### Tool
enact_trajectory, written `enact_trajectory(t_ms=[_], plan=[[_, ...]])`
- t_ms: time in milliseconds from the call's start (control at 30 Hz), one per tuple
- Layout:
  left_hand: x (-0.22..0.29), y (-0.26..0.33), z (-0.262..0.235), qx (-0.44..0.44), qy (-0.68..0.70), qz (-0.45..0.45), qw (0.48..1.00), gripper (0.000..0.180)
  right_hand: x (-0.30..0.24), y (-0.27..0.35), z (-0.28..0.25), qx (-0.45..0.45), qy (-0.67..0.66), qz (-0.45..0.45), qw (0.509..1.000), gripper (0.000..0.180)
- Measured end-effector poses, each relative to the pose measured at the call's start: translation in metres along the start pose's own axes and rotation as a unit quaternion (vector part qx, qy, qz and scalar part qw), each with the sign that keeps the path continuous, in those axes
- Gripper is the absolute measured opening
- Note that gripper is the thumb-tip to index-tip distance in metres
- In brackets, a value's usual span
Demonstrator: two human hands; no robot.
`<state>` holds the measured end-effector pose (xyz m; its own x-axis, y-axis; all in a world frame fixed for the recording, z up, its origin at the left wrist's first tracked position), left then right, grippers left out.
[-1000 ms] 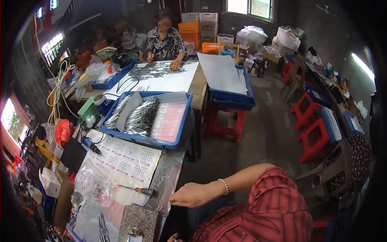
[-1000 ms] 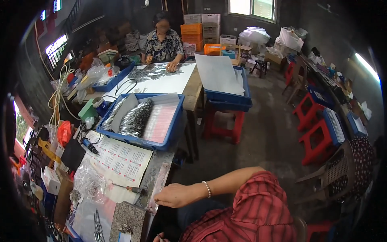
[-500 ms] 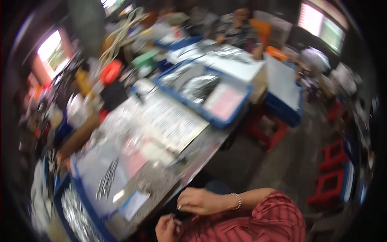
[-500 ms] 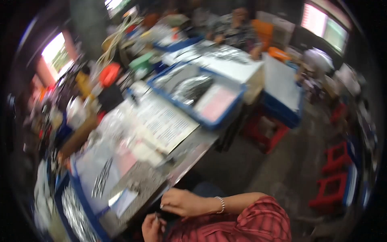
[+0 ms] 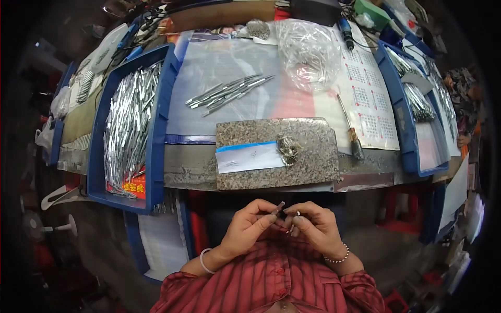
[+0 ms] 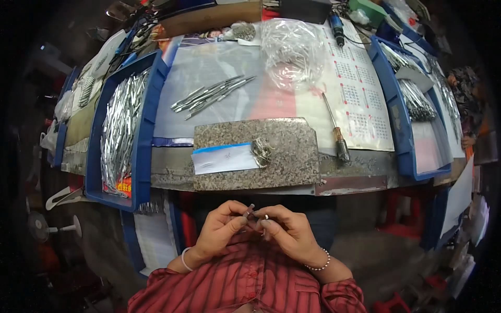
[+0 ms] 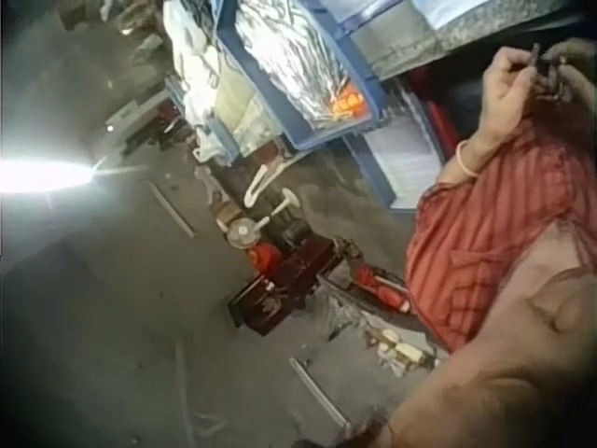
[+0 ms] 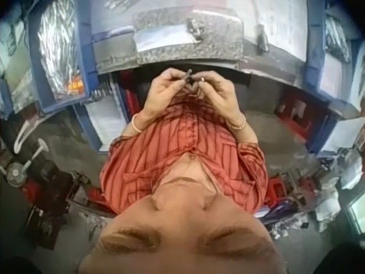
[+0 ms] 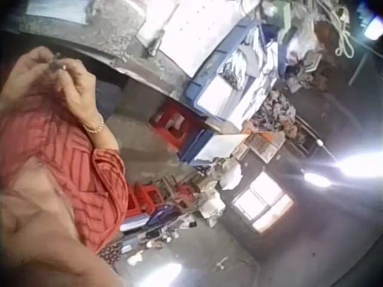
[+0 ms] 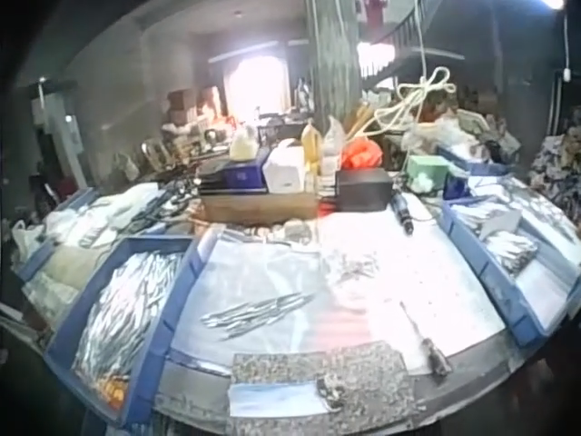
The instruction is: Assembling or inspecting small metal hardware components using a probe tool at a workbench.
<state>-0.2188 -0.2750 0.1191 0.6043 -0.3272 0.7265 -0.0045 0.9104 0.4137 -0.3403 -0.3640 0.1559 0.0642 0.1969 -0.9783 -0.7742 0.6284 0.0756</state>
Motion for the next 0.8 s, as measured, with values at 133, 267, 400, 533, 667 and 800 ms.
enact_trajectory(t_ms=[133,267,400,533,667,800], plan=[[0.001,-0.002,-0.003,0.033,-0.042,0.044,0.998,0.013,0.002,-0.006,0.003,0.011,-0.023,-0.006,1.000,0.010],[0.001,-0.004,0.002,0.049,-0.076,0.020,0.996,0.010,-0.008,-0.012,-0.005,0.024,0.137,-0.114,0.984,0.010],[0.007,-0.008,0.006,0.057,-0.193,0.041,0.979,0.011,-0.006,-0.010,-0.007,0.054,0.186,-0.129,0.973,0.012],[0.013,-0.008,0.012,0.060,-0.241,0.071,0.966,0.011,-0.008,-0.010,-0.007,0.050,0.202,-0.140,0.968,0.013],[0.013,-0.007,0.015,0.060,-0.260,0.067,0.961,0.012,-0.008,-0.007,-0.008,0.067,0.185,-0.149,0.969,0.012],[0.011,-0.006,0.018,0.062,-0.238,0.066,0.967,0.012,-0.012,-0.003,-0.009,0.061,0.187,-0.159,0.968,0.012]])
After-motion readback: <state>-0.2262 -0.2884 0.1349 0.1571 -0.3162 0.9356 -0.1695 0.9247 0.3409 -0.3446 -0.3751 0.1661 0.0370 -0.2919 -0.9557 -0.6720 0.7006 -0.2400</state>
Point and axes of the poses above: each hand's wrist, its own y-axis away from the middle knuckle, its own z-axis out of the palm, x = y × z, the point moved 6 cm from there along -y, towards the middle knuckle, and after that the axes turned 7 degrees about -z, right-handed, at the moved point
